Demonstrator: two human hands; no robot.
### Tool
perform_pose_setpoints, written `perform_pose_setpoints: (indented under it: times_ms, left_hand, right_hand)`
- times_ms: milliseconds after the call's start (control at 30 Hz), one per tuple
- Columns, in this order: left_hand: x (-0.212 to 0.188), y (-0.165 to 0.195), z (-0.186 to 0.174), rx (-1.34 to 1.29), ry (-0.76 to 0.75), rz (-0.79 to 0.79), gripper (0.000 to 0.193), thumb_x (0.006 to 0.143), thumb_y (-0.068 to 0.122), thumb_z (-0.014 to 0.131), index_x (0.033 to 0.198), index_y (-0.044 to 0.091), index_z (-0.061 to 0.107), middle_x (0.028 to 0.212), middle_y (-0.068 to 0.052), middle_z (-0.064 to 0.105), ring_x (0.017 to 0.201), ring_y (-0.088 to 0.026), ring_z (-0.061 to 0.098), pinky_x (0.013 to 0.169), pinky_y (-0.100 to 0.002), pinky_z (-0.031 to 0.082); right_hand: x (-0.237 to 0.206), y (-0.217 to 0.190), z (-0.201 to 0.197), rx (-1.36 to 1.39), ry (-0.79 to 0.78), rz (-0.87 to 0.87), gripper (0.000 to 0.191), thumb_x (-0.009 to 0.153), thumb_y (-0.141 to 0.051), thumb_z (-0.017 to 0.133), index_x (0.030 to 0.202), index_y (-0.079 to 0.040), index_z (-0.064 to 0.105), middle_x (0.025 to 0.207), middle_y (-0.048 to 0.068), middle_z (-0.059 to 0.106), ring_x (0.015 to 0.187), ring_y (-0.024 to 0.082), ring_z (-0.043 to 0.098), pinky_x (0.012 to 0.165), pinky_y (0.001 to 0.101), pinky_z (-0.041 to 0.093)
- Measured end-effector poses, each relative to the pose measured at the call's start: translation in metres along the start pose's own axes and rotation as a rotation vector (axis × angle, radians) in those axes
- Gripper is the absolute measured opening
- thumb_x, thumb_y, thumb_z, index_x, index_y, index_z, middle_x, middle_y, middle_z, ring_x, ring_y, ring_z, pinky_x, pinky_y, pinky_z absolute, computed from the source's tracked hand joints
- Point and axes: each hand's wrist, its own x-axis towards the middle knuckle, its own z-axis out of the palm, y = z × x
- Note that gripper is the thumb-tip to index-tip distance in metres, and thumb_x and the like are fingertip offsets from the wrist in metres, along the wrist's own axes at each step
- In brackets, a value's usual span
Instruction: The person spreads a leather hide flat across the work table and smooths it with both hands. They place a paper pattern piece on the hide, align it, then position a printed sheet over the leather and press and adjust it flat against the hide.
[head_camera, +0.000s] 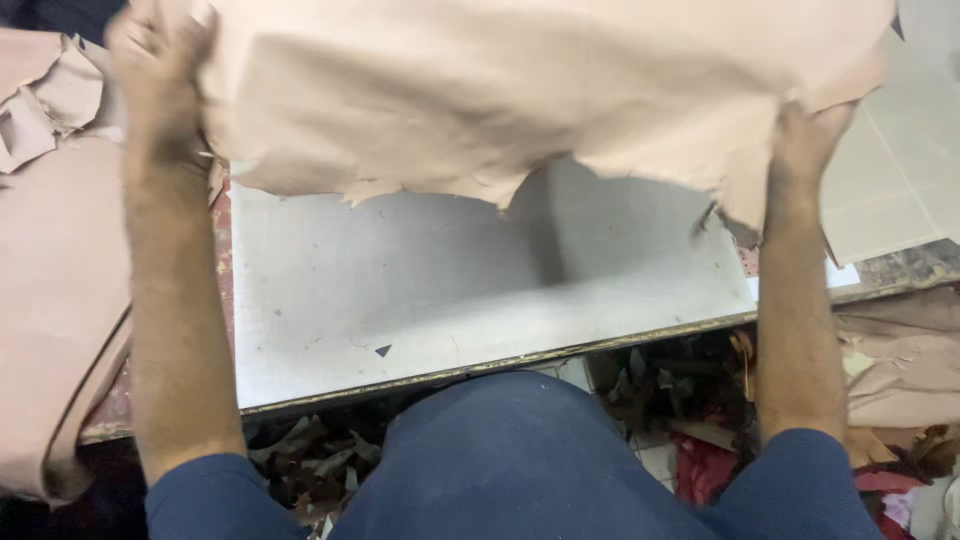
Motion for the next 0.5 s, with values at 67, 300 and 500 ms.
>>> perform_pose_setpoints:
  times_ms: [67,300,500]
  left_hand:
    - [-0.032,-0.030,0.003,0.008,0.055,-0.100,0.030,0.106,0.002,0.067,0.135,-0.004,0.064,0.124,-0.011,0.075,0.107,-0.017,0.074,0.095,-0.030,0.063]
    - [-0.135,-0.103,0.010,0.002,0.452,-0.588,0.040,0.092,0.001,0.065,0.131,-0.002,0.059,0.110,-0.013,0.074,0.091,-0.020,0.076,0.075,-0.032,0.064]
    - [-0.207,-0.132,0.017,0.272,0.503,-0.713,0.037,0.088,0.004,0.073,0.122,-0.005,0.065,0.107,-0.015,0.074,0.085,-0.020,0.075,0.070,-0.032,0.062]
  right_hand:
    - [-0.036,0.002,0.012,-0.050,-0.040,0.115,0.083,0.104,0.016,0.058,0.165,0.003,0.003,0.177,0.022,0.023,0.165,0.031,0.028,0.137,0.0366,0.020]
    - [-0.116,-0.001,0.021,-0.382,-0.361,0.198,0.080,0.096,0.011,0.048,0.169,-0.009,0.020,0.170,0.026,0.032,0.157,0.036,0.035,0.126,0.0417,0.033]
    - [-0.176,0.022,0.004,-0.528,-0.529,0.364,0.061,0.094,0.004,0.046,0.152,-0.015,0.054,0.146,0.023,0.059,0.129,0.039,0.064,0.110,0.0446,0.050]
